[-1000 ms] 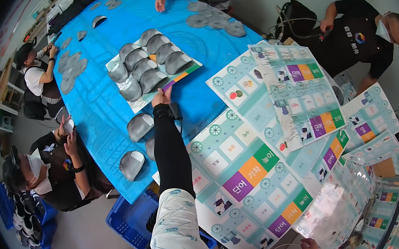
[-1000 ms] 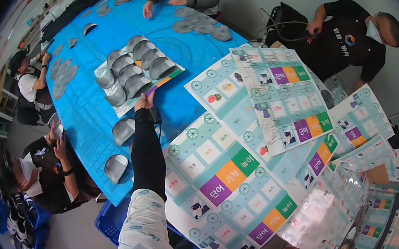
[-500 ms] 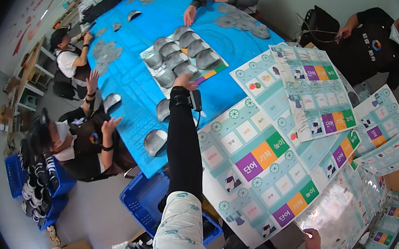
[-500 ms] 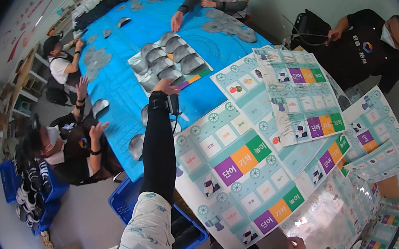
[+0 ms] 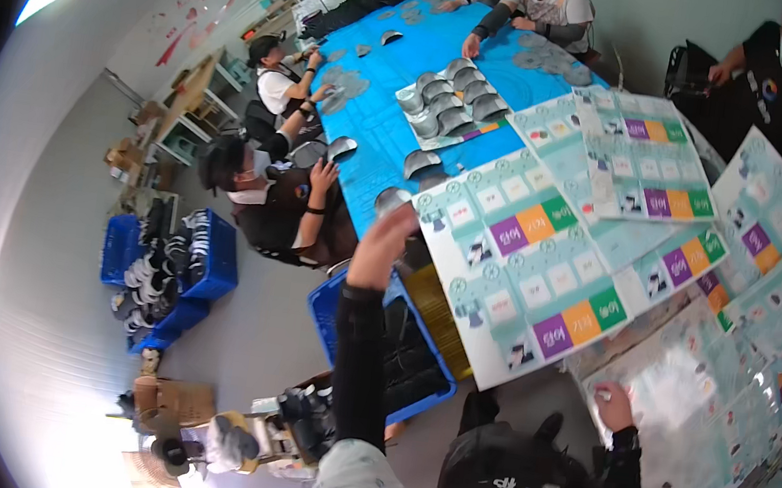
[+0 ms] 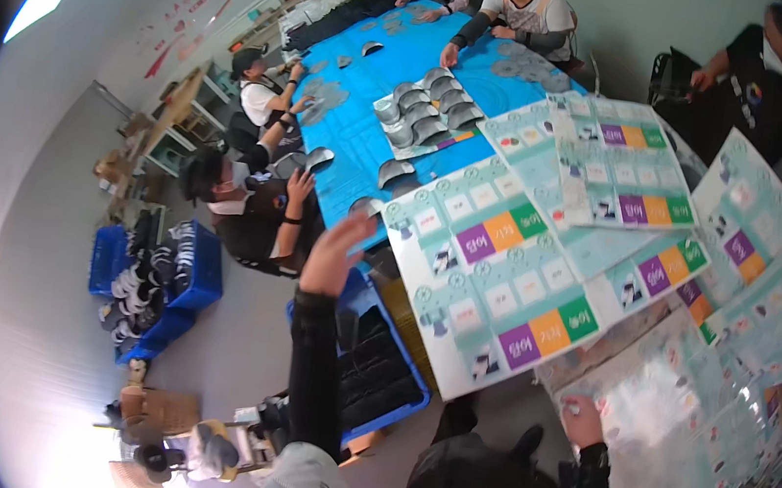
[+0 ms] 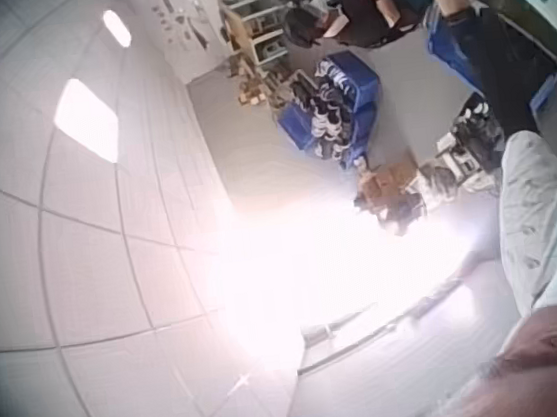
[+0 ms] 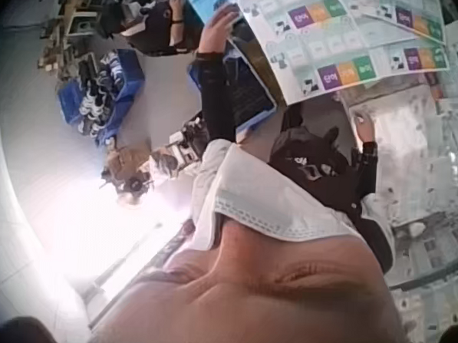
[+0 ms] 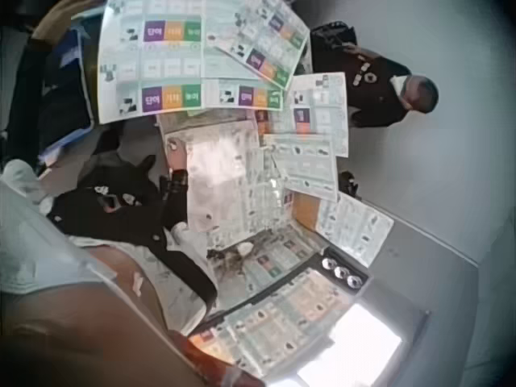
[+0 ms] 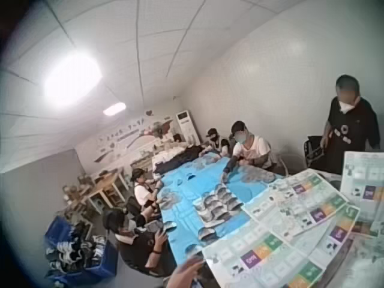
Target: Apply adhesive or sealant to shoe components using a manual dispensing tool.
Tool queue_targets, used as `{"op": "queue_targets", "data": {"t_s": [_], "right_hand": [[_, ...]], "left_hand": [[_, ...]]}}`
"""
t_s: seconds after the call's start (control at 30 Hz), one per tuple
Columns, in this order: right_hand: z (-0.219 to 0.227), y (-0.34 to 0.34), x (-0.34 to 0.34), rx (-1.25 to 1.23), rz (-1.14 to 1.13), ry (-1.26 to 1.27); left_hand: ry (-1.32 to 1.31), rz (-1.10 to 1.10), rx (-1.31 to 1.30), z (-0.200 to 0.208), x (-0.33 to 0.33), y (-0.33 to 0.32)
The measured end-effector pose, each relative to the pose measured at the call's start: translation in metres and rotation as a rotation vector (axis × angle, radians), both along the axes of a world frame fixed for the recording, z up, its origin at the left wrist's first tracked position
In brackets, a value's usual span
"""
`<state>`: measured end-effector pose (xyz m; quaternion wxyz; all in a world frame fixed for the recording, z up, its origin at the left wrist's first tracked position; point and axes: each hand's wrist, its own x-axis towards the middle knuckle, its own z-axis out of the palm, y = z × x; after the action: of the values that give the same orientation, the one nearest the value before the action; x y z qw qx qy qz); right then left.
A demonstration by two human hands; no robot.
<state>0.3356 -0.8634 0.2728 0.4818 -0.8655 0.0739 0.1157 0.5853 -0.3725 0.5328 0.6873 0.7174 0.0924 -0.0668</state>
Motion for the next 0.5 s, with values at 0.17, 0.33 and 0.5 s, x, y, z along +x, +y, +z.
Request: {"op": "queue_targets", "data": {"t_s": [0.17,0.33,0.5], "right_hand": [[0.027,-0.018,-0.002,-0.018,0.122,-0.192],[0.044,-0.028,-0.012,0.019,0.112,-0.219],[0.063,-0.022,-0.02,0.079,0.061,-0.235]], "left_hand": [[0.261,0.139,-0.2,-0.084,-0.215,-0.02],[0.414,0.164,-0.29,-0.156,-0.307,-0.051],[0.496,0.244,-0.177,-0.197,-0.3,-0.067]]}}
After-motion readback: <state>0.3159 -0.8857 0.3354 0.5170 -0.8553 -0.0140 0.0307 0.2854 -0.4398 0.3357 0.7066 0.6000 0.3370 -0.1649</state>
